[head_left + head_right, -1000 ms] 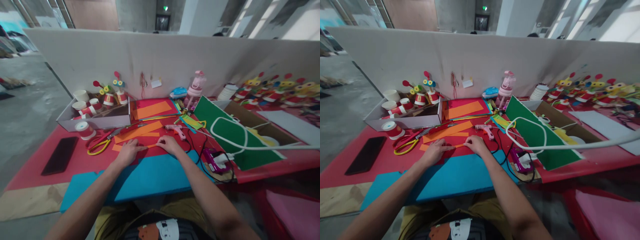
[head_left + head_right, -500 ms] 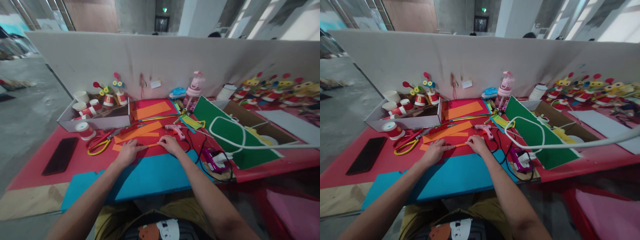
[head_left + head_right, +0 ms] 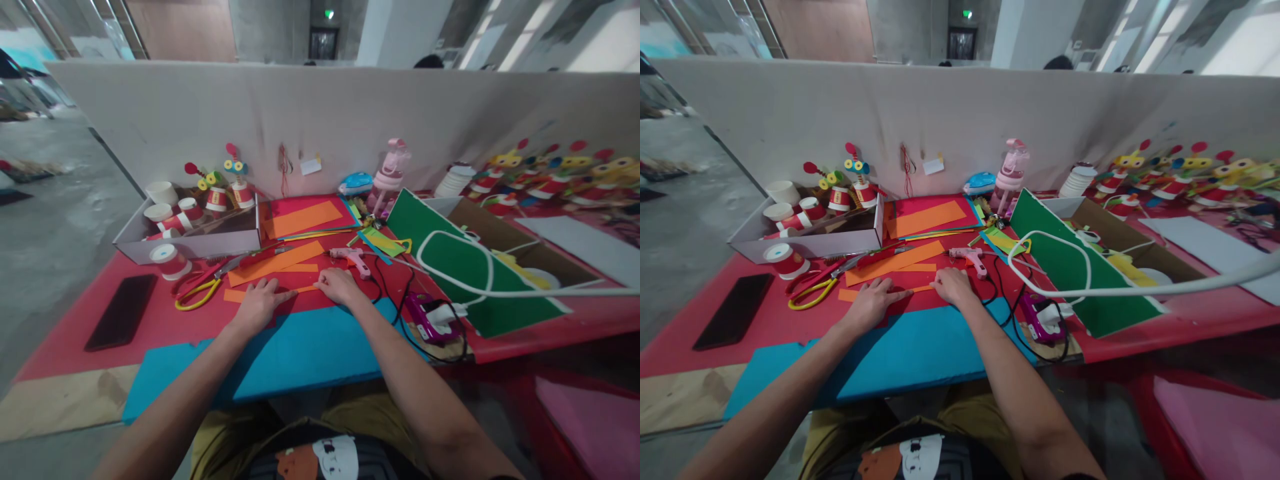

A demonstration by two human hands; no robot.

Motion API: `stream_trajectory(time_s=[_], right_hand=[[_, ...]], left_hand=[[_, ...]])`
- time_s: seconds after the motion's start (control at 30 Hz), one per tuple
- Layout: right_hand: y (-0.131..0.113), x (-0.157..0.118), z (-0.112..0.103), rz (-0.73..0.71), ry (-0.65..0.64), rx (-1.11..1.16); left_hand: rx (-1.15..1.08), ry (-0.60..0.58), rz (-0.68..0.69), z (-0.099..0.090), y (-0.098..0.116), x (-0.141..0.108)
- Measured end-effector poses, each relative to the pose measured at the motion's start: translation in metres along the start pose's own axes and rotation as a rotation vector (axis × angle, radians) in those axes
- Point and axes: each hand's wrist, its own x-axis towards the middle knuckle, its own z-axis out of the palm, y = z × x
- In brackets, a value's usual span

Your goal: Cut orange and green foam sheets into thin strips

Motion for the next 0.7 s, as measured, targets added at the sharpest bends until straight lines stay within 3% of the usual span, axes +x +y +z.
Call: stream_trajectory(time_s=[0.13, 0.3, 0.4, 0.7], right_hand=[[0.01, 0.0, 0.003, -0.015, 0.039, 0.032], [0.036, 0.002, 0.01, -0.146, 0.078, 0.201], [0.045, 0.004, 0.014, -0.156, 0.095, 0.177], [0.04, 0.002, 0.006, -0.12, 0.049, 0.003]], left_hand=[[0.018, -0.008, -0.002, -0.001, 0.001, 0.001], [0.045, -0.028, -0.006, -0.005, 0.003, 0.001], [0.047, -0.035, -0.006, -0.005, 0.002, 0.001], [0.125, -0.011, 0.046, -0.002, -0.001, 0.001]])
